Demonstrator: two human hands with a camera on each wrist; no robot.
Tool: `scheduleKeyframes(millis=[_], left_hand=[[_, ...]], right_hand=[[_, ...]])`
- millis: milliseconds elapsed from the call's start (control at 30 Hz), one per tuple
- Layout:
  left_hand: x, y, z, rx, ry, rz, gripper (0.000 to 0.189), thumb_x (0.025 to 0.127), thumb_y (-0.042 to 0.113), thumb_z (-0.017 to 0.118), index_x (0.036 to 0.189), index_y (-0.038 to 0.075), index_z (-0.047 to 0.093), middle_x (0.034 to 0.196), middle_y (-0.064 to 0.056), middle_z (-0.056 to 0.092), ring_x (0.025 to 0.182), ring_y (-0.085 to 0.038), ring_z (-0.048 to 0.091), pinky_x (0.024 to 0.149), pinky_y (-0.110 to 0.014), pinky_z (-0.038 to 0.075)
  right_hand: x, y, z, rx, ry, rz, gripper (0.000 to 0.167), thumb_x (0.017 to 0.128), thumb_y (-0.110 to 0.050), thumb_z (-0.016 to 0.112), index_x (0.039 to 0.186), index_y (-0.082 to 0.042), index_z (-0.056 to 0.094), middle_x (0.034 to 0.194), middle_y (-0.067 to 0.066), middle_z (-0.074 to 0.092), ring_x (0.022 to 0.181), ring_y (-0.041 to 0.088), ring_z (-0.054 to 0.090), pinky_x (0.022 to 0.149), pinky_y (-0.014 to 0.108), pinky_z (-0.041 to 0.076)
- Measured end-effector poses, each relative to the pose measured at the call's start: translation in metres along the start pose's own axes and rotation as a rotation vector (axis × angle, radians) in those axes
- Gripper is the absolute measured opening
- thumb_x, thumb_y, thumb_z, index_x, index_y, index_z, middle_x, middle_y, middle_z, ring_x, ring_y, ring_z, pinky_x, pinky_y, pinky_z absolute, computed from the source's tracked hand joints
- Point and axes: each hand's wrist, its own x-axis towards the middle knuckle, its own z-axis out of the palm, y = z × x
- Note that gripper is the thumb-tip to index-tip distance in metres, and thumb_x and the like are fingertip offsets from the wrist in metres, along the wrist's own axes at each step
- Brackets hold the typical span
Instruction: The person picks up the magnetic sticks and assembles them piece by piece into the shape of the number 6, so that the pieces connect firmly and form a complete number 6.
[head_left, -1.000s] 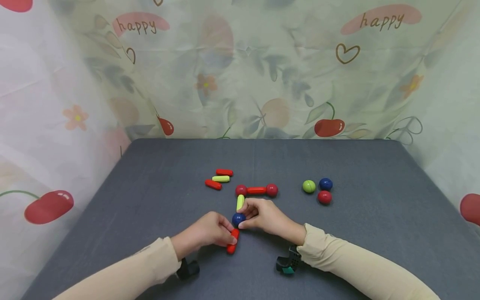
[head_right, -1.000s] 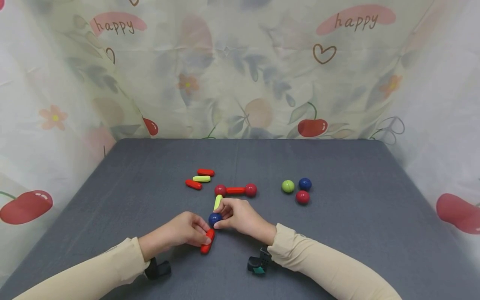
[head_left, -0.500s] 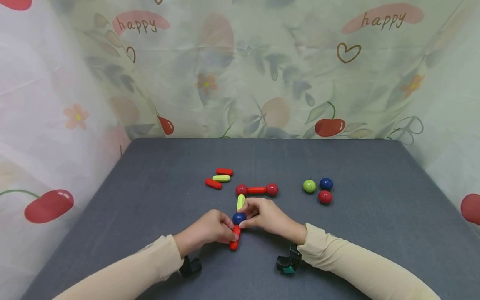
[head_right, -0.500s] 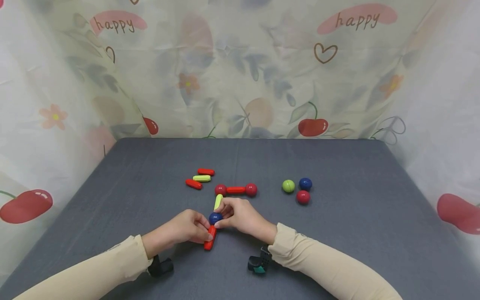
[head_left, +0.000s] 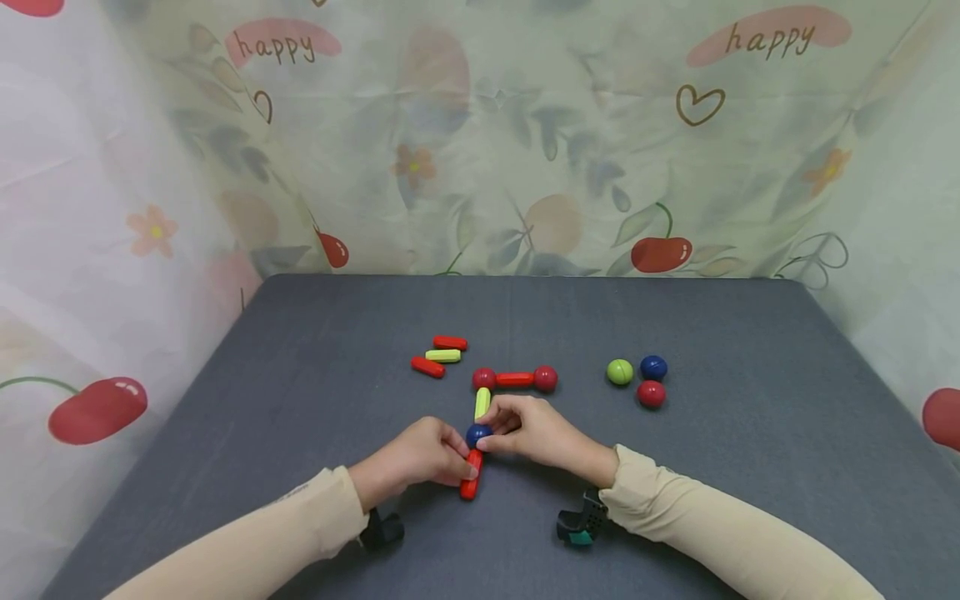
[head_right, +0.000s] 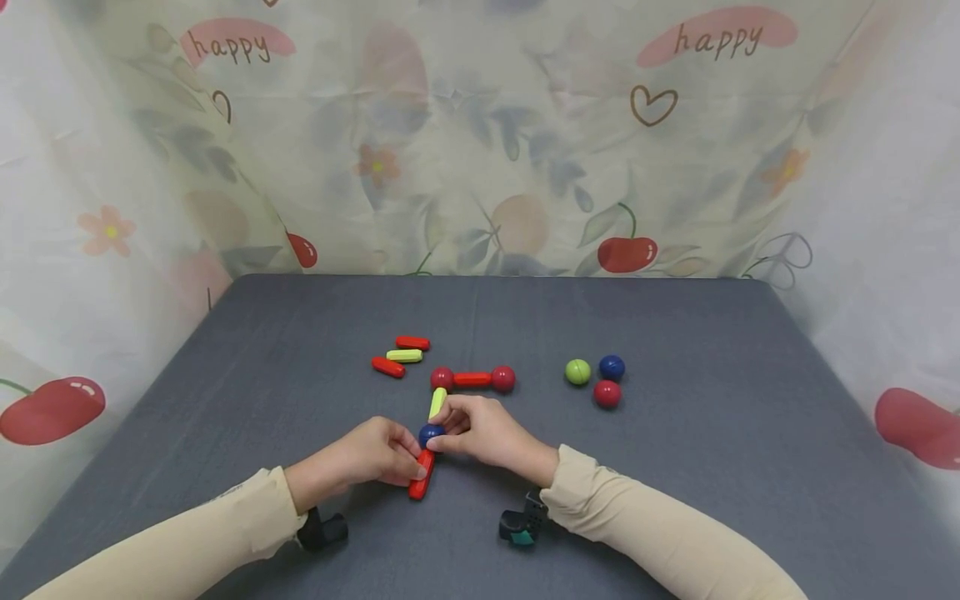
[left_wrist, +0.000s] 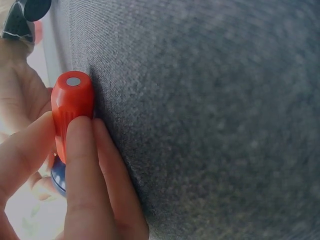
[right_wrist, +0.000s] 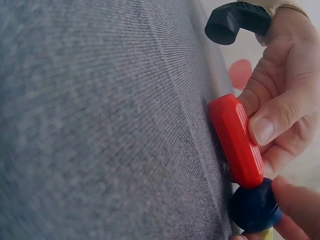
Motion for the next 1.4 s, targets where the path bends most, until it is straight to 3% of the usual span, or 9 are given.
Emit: scheduleKeyframes(millis=[1033,1400], left_hand=[[0.000,0.002,0.002,-0.045,-0.002,-0.019,0.021,0.078,0.009,0.080,0.091,0.001,0.065,0.082,-0.008,0.068,0.067,-0.013,0.066,0.070,-0.031,0.058],[0.002,0.001,0.003,-0.059,0.012,-0.029,0.023,0.077,0.008,0.081,0.091,0.001,0.064,0.084,-0.009,0.067,0.068,-0.014,0.068,0.069,-0.031,0.058]], right_hand=[[-0.002,-0.002,0.001,0.005,0.018,0.032,0.023,0.083,-0.019,0.077,0.102,-0.019,0.064,0.095,-0.001,0.067,0.083,0.011,0.063,0.076,0.027,0.054],[-0.007,-0.010,-0.009,0.018,0.022,0.041,0.031,0.084,-0.022,0.077,0.110,-0.017,0.061,0.100,0.003,0.067,0.088,0.014,0.065,0.075,0.030,0.055]])
